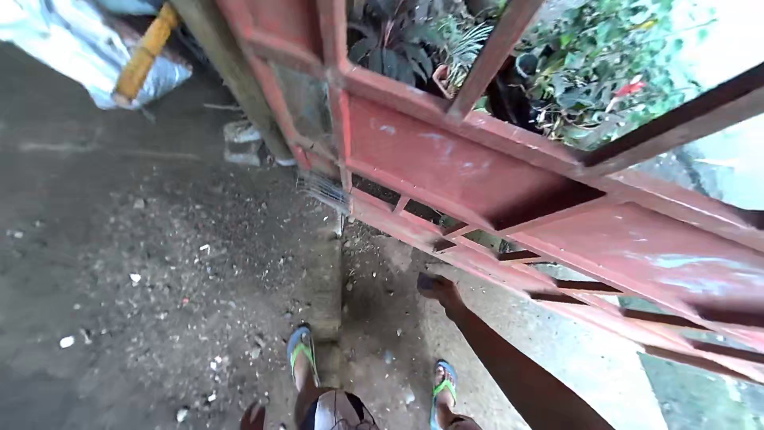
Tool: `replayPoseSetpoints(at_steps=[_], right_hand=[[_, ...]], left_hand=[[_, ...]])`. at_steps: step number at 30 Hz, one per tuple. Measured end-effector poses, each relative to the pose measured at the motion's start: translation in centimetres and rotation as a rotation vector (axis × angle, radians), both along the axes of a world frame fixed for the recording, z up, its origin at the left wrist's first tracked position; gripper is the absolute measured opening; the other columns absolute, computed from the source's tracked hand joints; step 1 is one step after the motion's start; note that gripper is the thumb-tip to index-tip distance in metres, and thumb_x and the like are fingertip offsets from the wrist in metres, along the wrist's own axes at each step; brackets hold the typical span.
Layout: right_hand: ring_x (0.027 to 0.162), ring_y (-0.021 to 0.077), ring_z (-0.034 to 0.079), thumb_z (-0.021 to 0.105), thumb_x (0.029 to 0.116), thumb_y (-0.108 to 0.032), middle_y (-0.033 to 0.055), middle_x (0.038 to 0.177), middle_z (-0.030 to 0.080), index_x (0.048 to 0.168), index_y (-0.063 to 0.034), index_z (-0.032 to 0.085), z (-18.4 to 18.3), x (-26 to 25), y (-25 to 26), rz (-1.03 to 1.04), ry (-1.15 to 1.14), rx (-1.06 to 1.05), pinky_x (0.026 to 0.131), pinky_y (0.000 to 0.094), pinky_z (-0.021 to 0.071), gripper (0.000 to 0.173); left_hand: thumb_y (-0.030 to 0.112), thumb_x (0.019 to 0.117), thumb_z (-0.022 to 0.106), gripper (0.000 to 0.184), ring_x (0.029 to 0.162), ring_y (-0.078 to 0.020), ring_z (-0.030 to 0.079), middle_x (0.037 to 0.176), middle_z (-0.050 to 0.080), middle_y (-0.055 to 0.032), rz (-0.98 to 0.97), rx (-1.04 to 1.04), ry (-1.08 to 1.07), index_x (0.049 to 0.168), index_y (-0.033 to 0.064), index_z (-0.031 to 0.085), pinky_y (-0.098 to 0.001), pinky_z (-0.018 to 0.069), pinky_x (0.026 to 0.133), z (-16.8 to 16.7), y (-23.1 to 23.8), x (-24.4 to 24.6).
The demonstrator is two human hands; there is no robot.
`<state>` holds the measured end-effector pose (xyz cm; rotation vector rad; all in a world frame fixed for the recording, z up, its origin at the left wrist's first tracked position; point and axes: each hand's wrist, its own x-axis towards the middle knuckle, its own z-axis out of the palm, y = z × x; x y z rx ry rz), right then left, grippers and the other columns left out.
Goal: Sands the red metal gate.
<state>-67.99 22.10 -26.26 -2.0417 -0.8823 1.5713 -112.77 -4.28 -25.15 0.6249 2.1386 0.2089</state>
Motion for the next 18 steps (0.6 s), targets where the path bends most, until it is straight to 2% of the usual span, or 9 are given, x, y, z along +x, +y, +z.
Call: replayPoseSetpoints(at_steps=[2, 4, 7, 9, 11, 12, 14, 16, 18], right_hand=[[0.118, 0.0345, 0.062, 0.049, 0.1054, -0.008, 0.028, 0.131, 0.06, 0.134, 0.0066, 0.057, 1.1, -2.0, 3.5, -0.143, 0.011, 0.061, 0.101, 0.0497, 0.05, 0.033], [0.119, 0.0341, 0.061, 0.051, 0.1045, -0.007, 0.0279, 0.133, 0.06, 0.137, 0.0054, 0.056, 2.3, -3.9, 6.7, -0.292, 0.027, 0.127, 0.101, 0.0482, 0.0495, 0.035], [0.121, 0.0308, 0.061, 0.049, 0.1047, -0.003, 0.0274, 0.135, 0.06, 0.141, 0.0056, 0.054, 3.8, -6.4, 11.4, -0.53, 0.057, 0.297, 0.103, 0.0424, 0.0489, 0.037], [0.123, 0.0295, 0.062, 0.048, 0.1054, -0.004, 0.0267, 0.134, 0.062, 0.141, 0.0064, 0.054, 3.7, -8.3, 13.8, -0.647, 0.029, 0.407, 0.106, 0.0417, 0.0486, 0.037], [0.118, 0.0284, 0.065, 0.043, 0.1057, -0.004, 0.0252, 0.128, 0.065, 0.138, 0.0079, 0.055, 2.8, -11.0, 16.0, -0.68, -0.04, 0.521, 0.103, 0.0421, 0.0506, 0.036], [0.118, 0.0298, 0.065, 0.041, 0.1056, -0.002, 0.0254, 0.128, 0.066, 0.137, 0.0091, 0.056, 2.1, -12.3, 16.5, -0.661, -0.103, 0.575, 0.103, 0.0427, 0.0496, 0.036], [0.119, 0.0379, 0.066, 0.04, 0.1031, 0.002, 0.0294, 0.131, 0.065, 0.141, 0.0113, 0.053, -1.2, -13.4, 17.0, -0.577, -0.29, 0.66, 0.106, 0.0472, 0.0486, 0.041], [0.118, 0.0408, 0.066, 0.038, 0.1041, 0.0, 0.0286, 0.131, 0.065, 0.148, 0.005, 0.048, -4.5, -12.2, 16.9, -0.413, -0.346, 0.538, 0.106, 0.0514, 0.0482, 0.045], [0.111, 0.0415, 0.069, 0.037, 0.105, -0.003, 0.0276, 0.125, 0.068, 0.153, -0.0008, 0.044, -5.6, -11.4, 16.5, -0.335, -0.313, 0.449, 0.101, 0.054, 0.0506, 0.049]], left_hand=[[0.024, 0.108, 0.051, 0.052, 0.139, -0.0463, 0.049, 0.147, 0.05, -0.0322, -0.079, 0.151, 0.071, 0.15, -0.0057, 0.044, -0.0604, 0.0357, 0.116, 3.6, 9.3, -1.7], [0.015, 0.1049, 0.055, 0.049, 0.14, -0.046, 0.047, 0.15, 0.047, -0.0314, -0.202, 0.408, 0.099, 0.148, -0.0068, 0.046, -0.06, 0.0355, 0.116, 7.2, 18.6, -1.2], [0.009, 0.0995, 0.058, 0.049, 0.139, -0.0433, 0.05, 0.156, 0.043, -0.0273, -0.612, 0.687, 0.173, 0.146, -0.0046, 0.051, -0.0592, 0.0425, 0.111, 13.0, 31.2, 3.3], [0.013, 0.0989, 0.059, 0.046, 0.139, -0.0427, 0.05, 0.157, 0.043, -0.0255, -0.898, 0.874, 0.229, 0.142, -0.002, 0.056, -0.0571, 0.045, 0.11, 14.1, 37.0, 6.5], [0.019, 0.0966, 0.059, 0.05, 0.139, -0.0493, 0.047, 0.157, 0.04, -0.0304, -1.043, 1.089, 0.29, 0.141, -0.0034, 0.058, -0.0599, 0.0421, 0.111, 13.2, 42.1, 9.3], [0.021, 0.0957, 0.061, 0.054, 0.138, -0.0537, 0.045, 0.156, 0.036, -0.0353, -1.024, 1.18, 0.305, 0.142, -0.007, 0.055, -0.0612, 0.0414, 0.111, 12.6, 44.3, 10.5], [0.025, 0.0936, 0.064, 0.072, 0.142, -0.0537, 0.038, 0.16, 0.022, -0.0394, -0.887, 1.3, 0.288, 0.15, -0.0122, 0.039, -0.0566, 0.0395, 0.113, 11.3, 48.3, 12.3], [0.032, 0.094, 0.064, 0.09, 0.152, -0.0424, 0.026, 0.165, 0.011, -0.0349, -0.758, 1.407, 0.141, 0.157, -0.0123, 0.017, -0.0477, 0.0321, 0.12, 9.5, 51.8, 13.9], [0.033, 0.098, 0.061, 0.099, 0.154, -0.0265, 0.026, 0.166, 0.011, -0.0314, -0.645, 1.565, -0.108, 0.158, -0.0125, -0.003, -0.0345, 0.0294, 0.123, 7.9, 54.3, 16.3]])
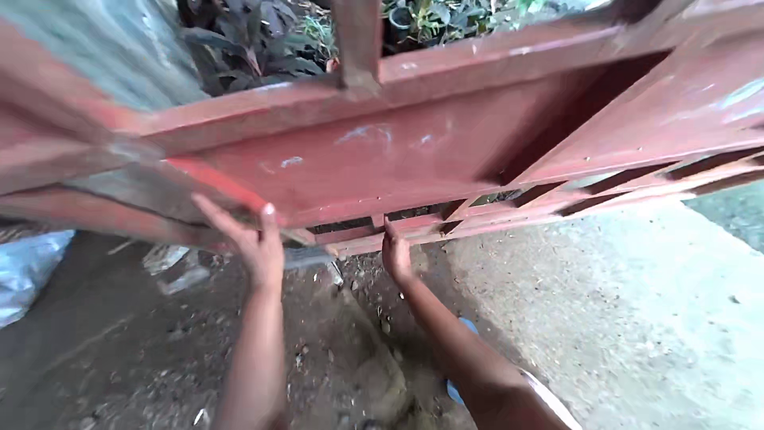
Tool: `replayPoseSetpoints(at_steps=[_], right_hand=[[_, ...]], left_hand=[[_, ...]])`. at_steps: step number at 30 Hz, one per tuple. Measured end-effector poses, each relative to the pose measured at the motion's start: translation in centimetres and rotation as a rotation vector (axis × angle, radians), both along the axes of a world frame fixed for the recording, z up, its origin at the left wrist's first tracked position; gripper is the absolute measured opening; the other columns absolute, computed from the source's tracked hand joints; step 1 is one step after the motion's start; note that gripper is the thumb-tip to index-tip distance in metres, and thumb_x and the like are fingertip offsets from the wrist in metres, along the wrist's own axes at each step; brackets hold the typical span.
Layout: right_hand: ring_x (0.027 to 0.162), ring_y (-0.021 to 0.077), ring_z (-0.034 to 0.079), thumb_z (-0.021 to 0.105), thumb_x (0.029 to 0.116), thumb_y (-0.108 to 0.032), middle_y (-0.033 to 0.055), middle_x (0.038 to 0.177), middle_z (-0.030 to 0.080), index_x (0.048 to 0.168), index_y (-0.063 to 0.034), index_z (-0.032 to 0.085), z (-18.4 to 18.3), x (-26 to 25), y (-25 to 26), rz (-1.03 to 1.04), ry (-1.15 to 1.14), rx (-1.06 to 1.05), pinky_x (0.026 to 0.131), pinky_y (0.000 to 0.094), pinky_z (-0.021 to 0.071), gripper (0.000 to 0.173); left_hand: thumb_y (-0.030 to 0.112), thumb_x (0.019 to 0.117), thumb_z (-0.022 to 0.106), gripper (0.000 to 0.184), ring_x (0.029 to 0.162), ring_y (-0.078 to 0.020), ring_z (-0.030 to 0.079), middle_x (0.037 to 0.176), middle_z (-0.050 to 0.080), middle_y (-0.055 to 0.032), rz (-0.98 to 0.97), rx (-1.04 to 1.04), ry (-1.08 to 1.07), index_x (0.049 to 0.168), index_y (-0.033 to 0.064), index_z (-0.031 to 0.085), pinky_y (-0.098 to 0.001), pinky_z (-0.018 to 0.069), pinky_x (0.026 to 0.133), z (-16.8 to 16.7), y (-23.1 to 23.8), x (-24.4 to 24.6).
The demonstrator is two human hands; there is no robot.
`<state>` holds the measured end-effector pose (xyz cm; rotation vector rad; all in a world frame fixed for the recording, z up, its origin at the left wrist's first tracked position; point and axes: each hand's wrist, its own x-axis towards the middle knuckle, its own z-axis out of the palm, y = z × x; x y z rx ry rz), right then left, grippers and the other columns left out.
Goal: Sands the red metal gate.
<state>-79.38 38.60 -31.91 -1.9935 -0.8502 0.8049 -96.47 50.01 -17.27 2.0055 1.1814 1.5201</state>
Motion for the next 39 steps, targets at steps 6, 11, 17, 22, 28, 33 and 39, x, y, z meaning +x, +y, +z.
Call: replayPoseSetpoints(at_steps=[6, 11, 17, 22, 28, 33, 39], right_hand=[[0.107, 0.0379, 0.073, 0.048, 0.0929, 0.008, 0.0261, 0.128, 0.068, 0.139, 0.0081, 0.058, -3.7, -0.5, 0.3, -0.121, -0.146, 0.516, 0.093, 0.0491, 0.0573, 0.047], [0.107, 0.0329, 0.073, 0.054, 0.0901, 0.008, 0.0219, 0.117, 0.073, 0.127, 0.0079, 0.067, -1.7, -0.3, 0.7, -0.17, -0.122, 0.709, 0.095, 0.0463, 0.057, 0.039], [0.113, 0.0323, 0.071, 0.048, 0.0981, 0.004, 0.0216, 0.125, 0.07, 0.138, 0.0043, 0.06, -4.2, 1.2, 0.6, -0.052, -0.034, 0.598, 0.1, 0.0467, 0.054, 0.042], [0.125, 0.0318, 0.065, 0.05, 0.0911, 0.012, 0.021, 0.134, 0.066, 0.133, 0.0071, 0.064, -3.0, -1.2, 0.3, -0.152, -0.202, 0.853, 0.106, 0.0427, 0.0527, 0.044], [0.111, 0.0207, 0.067, 0.047, 0.1043, -0.01, 0.017, 0.122, 0.07, 0.133, 0.0025, 0.063, -1.9, 1.3, 1.7, -0.031, 0.218, 0.771, 0.098, 0.04, 0.053, 0.035], [0.139, 0.0337, 0.053, 0.051, 0.1031, -0.019, 0.0278, 0.144, 0.056, 0.138, 0.0124, 0.055, -3.9, -1.2, 0.4, -0.07, 0.028, 0.926, 0.117, 0.0435, 0.0415, 0.048], [0.119, 0.025, 0.069, 0.06, 0.0937, 0.003, 0.0188, 0.13, 0.069, 0.129, 0.0044, 0.067, -6.5, 0.8, 2.0, -0.102, -0.122, 0.984, 0.101, 0.0406, 0.0568, 0.036]], left_hand=[[0.019, 0.1068, 0.05, 0.074, 0.15, -0.0234, 0.033, 0.163, 0.021, -0.0306, 0.301, 0.238, -0.178, 0.156, -0.0144, 0.006, -0.0278, 0.0319, 0.12, -3.1, 4.2, 2.9], [0.018, 0.1097, 0.04, 0.065, 0.15, -0.0277, 0.034, 0.161, 0.026, -0.0331, 0.403, 0.309, -0.081, 0.156, -0.0159, 0.01, -0.0287, 0.0285, 0.122, -3.6, 5.3, 2.7], [0.015, 0.1092, 0.038, 0.061, 0.15, -0.033, 0.034, 0.159, 0.027, -0.036, 0.42, 0.347, -0.027, 0.154, -0.0179, 0.014, -0.0312, 0.0283, 0.123, -3.5, 5.6, 2.5], [0.012, 0.1082, 0.038, 0.062, 0.152, -0.0294, 0.032, 0.162, 0.02, -0.0345, 0.342, 0.386, -0.093, 0.155, -0.0169, 0.01, -0.0286, 0.028, 0.122, -3.2, 5.3, 2.8], [0.011, 0.108, 0.039, 0.063, 0.152, -0.0289, 0.032, 0.164, 0.019, -0.0328, 0.355, 0.382, -0.088, 0.157, -0.0152, 0.008, -0.0285, 0.0286, 0.122, -3.2, 5.1, 2.9], [0.012, 0.1078, 0.039, 0.064, 0.153, -0.0315, 0.03, 0.163, 0.018, -0.0347, 0.354, 0.42, -0.068, 0.156, -0.0164, 0.008, -0.03, 0.0271, 0.123, -3.8, 5.5, 2.5], [0.015, 0.1099, 0.037, 0.063, 0.153, -0.0326, 0.028, 0.164, 0.018, -0.0322, 0.429, 0.356, -0.052, 0.158, -0.0137, 0.008, -0.0322, 0.0251, 0.123, -3.9, 5.7, 2.5]])
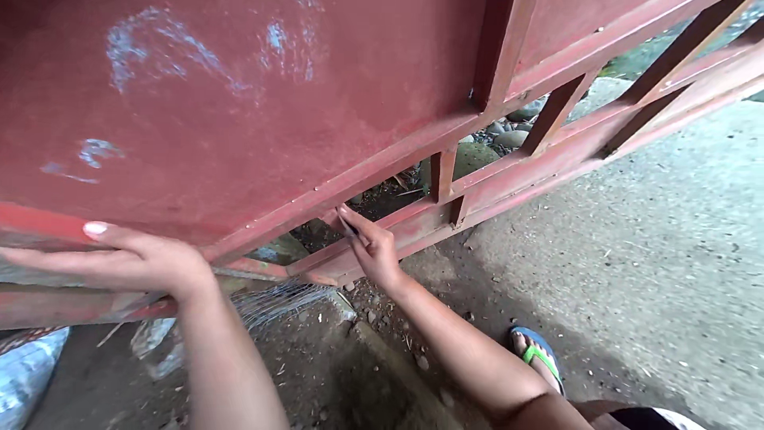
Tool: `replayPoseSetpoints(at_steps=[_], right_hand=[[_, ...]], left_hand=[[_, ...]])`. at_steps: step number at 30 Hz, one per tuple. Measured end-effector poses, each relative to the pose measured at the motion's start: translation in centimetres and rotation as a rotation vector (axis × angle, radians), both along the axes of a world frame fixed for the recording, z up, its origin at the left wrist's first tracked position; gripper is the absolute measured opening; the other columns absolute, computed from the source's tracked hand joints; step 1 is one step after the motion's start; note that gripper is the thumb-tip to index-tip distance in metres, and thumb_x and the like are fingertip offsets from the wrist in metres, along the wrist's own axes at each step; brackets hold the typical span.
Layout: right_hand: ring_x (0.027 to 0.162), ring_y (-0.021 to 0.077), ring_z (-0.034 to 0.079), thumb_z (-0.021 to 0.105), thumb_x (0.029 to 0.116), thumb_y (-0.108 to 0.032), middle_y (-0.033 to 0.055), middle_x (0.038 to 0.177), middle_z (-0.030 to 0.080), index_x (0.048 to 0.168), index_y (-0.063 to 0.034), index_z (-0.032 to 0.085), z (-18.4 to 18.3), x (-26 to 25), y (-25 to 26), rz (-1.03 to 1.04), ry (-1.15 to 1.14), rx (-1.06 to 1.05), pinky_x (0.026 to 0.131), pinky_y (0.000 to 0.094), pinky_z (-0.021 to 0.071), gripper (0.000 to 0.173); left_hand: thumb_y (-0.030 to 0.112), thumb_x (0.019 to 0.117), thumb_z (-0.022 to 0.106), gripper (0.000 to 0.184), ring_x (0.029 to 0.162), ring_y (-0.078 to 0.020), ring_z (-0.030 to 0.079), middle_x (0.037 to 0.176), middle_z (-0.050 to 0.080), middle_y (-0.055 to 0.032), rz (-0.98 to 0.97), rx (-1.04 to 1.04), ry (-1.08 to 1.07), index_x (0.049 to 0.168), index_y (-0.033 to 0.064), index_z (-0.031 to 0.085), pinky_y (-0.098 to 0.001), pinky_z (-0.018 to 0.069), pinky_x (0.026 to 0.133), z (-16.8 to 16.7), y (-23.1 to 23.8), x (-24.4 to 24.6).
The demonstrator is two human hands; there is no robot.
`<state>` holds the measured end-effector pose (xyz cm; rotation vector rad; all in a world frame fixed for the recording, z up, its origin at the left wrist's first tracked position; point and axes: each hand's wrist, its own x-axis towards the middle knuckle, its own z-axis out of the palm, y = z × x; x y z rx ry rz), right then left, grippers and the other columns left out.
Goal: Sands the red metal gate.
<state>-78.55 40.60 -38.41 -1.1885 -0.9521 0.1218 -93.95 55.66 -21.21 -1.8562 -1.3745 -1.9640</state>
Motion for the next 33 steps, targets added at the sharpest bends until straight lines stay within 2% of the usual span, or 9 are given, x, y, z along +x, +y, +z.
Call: replayPoseSetpoints(at_steps=[4, 9, 14, 19, 24, 26, 28, 30, 33], right_hand=[[0.115, 0.0268, 0.071, 0.055, 0.0956, 0.005, 0.0119, 0.123, 0.074, 0.116, -0.0051, 0.076, -1.9, 4.8, -4.1, -0.12, -0.422, -0.314, 0.098, 0.0454, 0.0577, 0.031], [0.139, 0.0407, 0.052, 0.05, 0.0973, 0.006, 0.0227, 0.144, 0.059, 0.133, 0.0012, 0.065, -3.1, 6.0, -5.6, -0.184, -0.634, -0.77, 0.115, 0.0574, 0.0392, 0.04], [0.142, 0.0312, 0.05, 0.048, 0.0975, 0.008, 0.0129, 0.149, 0.057, 0.139, -0.0058, 0.063, -2.9, 5.0, -6.3, 0.071, -0.782, -0.823, 0.118, 0.0483, 0.0402, 0.046], [0.141, 0.0389, 0.05, 0.046, 0.0979, 0.008, 0.0219, 0.147, 0.056, 0.135, 0.0027, 0.064, -2.1, 4.6, -5.5, -0.176, -0.67, -0.913, 0.118, 0.0543, 0.0372, 0.041], [0.14, 0.0338, 0.052, 0.049, 0.0996, 0.004, 0.0146, 0.15, 0.056, 0.142, -0.0061, 0.06, -1.6, 5.5, -5.1, -0.045, -0.86, -0.984, 0.113, 0.0534, 0.0441, 0.045], [0.136, 0.0383, 0.055, 0.053, 0.0978, 0.005, 0.017, 0.152, 0.053, 0.145, -0.0057, 0.056, -0.5, 8.4, -6.8, -0.102, -0.848, -1.132, 0.104, 0.0604, 0.0489, 0.049], [0.14, 0.0402, 0.05, 0.055, 0.0965, 0.006, 0.0181, 0.154, 0.049, 0.146, -0.0035, 0.055, 0.7, 6.9, -5.8, -0.152, -0.729, -1.235, 0.107, 0.0621, 0.0447, 0.05], [0.14, 0.0381, 0.051, 0.051, 0.0977, 0.005, 0.0186, 0.152, 0.052, 0.141, -0.0025, 0.06, 1.0, 2.9, -3.4, -0.137, -0.701, -1.199, 0.111, 0.0571, 0.0438, 0.045], [0.142, 0.0337, 0.05, 0.046, 0.1007, 0.005, 0.0162, 0.148, 0.057, 0.137, -0.0034, 0.064, -0.7, 2.9, -2.9, -0.061, -0.81, -1.041, 0.115, 0.0513, 0.0423, 0.041]], left_hand=[[0.018, 0.1114, 0.036, 0.062, 0.153, -0.0328, 0.028, 0.164, 0.019, -0.032, -0.005, -0.004, -0.036, 0.157, -0.0139, 0.009, -0.0329, 0.0252, 0.124, -0.3, 0.0, 0.1], [0.011, 0.1065, 0.043, 0.061, 0.147, -0.0337, 0.041, 0.157, 0.029, -0.0388, -0.012, 0.103, -0.027, 0.151, -0.0229, 0.018, -0.0261, 0.0318, 0.119, 0.1, -0.5, 1.1], [0.012, 0.1058, 0.046, 0.064, 0.147, -0.0341, 0.04, 0.157, 0.028, -0.0407, -0.169, 0.109, 0.004, 0.15, -0.0242, 0.017, -0.0279, 0.0314, 0.12, 0.0, -0.7, 0.2], [0.02, 0.1058, 0.045, 0.068, 0.144, -0.0374, 0.045, 0.154, 0.034, -0.0408, -0.169, 0.133, 0.088, 0.15, -0.025, 0.019, -0.0328, 0.0345, 0.118, -0.1, 0.1, -0.7], [0.02, 0.1039, 0.047, 0.068, 0.141, -0.0262, 0.047, 0.153, 0.039, -0.0351, -0.305, 0.029, 0.001, 0.151, -0.0213, 0.02, -0.0289, 0.0362, 0.116, 0.5, -0.4, -0.4], [0.018, 0.1036, 0.047, 0.062, 0.135, -0.0241, 0.052, 0.147, 0.046, -0.0332, -0.339, -0.012, -0.018, 0.148, -0.0202, 0.028, -0.0294, 0.0396, 0.114, 0.8, -0.3, -0.5], [0.019, 0.1035, 0.047, 0.052, 0.12, -0.0231, 0.06, 0.135, 0.056, -0.0289, -0.282, -0.064, 0.008, 0.142, -0.0163, 0.04, -0.0314, 0.0458, 0.103, 0.9, -0.5, -0.6], [0.021, 0.1041, 0.046, 0.051, 0.114, -0.0237, 0.062, 0.131, 0.059, -0.0274, -0.244, -0.091, 0.039, 0.141, -0.0137, 0.043, -0.0329, 0.0466, 0.099, 1.1, -0.6, -0.5], [0.025, 0.1042, 0.047, 0.061, 0.127, -0.025, 0.059, 0.141, 0.053, -0.0295, -0.303, -0.088, 0.077, 0.148, -0.0147, 0.033, -0.0329, 0.0444, 0.107, 1.0, -0.3, -1.3]])
